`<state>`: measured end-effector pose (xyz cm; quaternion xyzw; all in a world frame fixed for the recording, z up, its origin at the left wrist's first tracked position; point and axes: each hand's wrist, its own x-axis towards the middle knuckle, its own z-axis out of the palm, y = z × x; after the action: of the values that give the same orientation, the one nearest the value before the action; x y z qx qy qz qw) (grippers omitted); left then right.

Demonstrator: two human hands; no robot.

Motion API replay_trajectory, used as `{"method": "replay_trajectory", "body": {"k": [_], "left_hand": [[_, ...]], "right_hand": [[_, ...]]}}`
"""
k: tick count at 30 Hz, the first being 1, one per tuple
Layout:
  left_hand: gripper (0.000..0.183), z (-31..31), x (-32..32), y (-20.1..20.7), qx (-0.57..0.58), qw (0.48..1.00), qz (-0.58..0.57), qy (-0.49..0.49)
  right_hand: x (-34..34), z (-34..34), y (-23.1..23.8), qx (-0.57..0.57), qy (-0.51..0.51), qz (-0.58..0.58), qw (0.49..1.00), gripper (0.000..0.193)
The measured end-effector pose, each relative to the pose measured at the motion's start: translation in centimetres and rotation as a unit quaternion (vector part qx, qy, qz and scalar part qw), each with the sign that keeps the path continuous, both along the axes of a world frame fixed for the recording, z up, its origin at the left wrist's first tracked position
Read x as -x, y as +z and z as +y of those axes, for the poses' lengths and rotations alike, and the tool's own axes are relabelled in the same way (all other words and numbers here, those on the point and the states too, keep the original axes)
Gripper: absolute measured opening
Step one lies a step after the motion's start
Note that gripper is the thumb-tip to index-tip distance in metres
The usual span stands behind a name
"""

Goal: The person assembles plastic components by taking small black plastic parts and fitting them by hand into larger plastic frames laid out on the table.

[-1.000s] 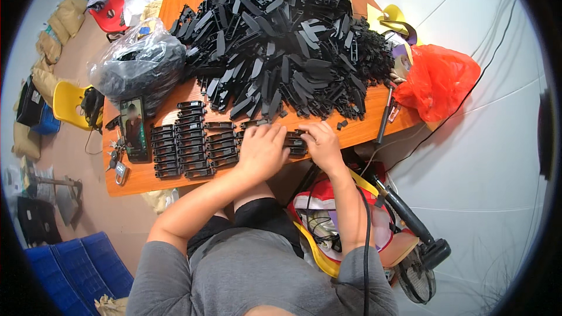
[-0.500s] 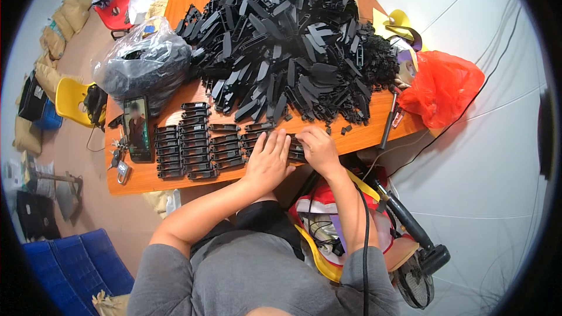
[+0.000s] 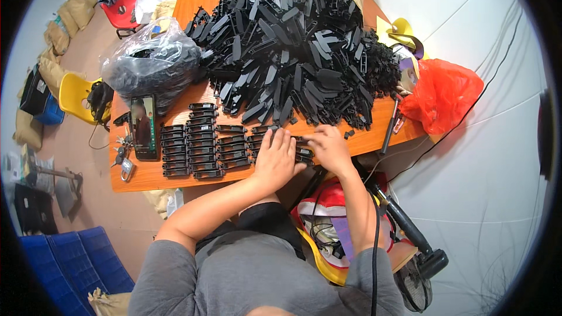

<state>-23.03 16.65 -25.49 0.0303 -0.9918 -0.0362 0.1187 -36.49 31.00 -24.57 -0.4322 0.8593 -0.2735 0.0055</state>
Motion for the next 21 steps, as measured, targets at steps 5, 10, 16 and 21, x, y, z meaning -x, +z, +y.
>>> {"method": "replay_trajectory", "body": {"k": [5,10,16,21], "left_hand": [[0.016,-3.8,5.0,1.4,0.014,0.985,0.144,0.09],[0.005,-5.4,8.0,0.1,0.034,0.987,0.069,0.138],[0.006,-4.2,7.9,1.1,0.022,0.981,0.138,0.134],[0.002,-4.3,7.0,2.8,0.004,0.983,0.178,0.038]], "right_hand": [[1.7,2.8,0.4,0.163,-0.296,-0.083,0.937,0.017],[0.8,0.2,1.3,-0.062,-0.283,-0.083,0.953,0.029],[2.0,2.0,-0.7,-0.067,-0.278,-0.044,0.957,0.024],[2.1,1.8,-1.7,0.015,-0.233,-0.014,0.972,0.022]]}}
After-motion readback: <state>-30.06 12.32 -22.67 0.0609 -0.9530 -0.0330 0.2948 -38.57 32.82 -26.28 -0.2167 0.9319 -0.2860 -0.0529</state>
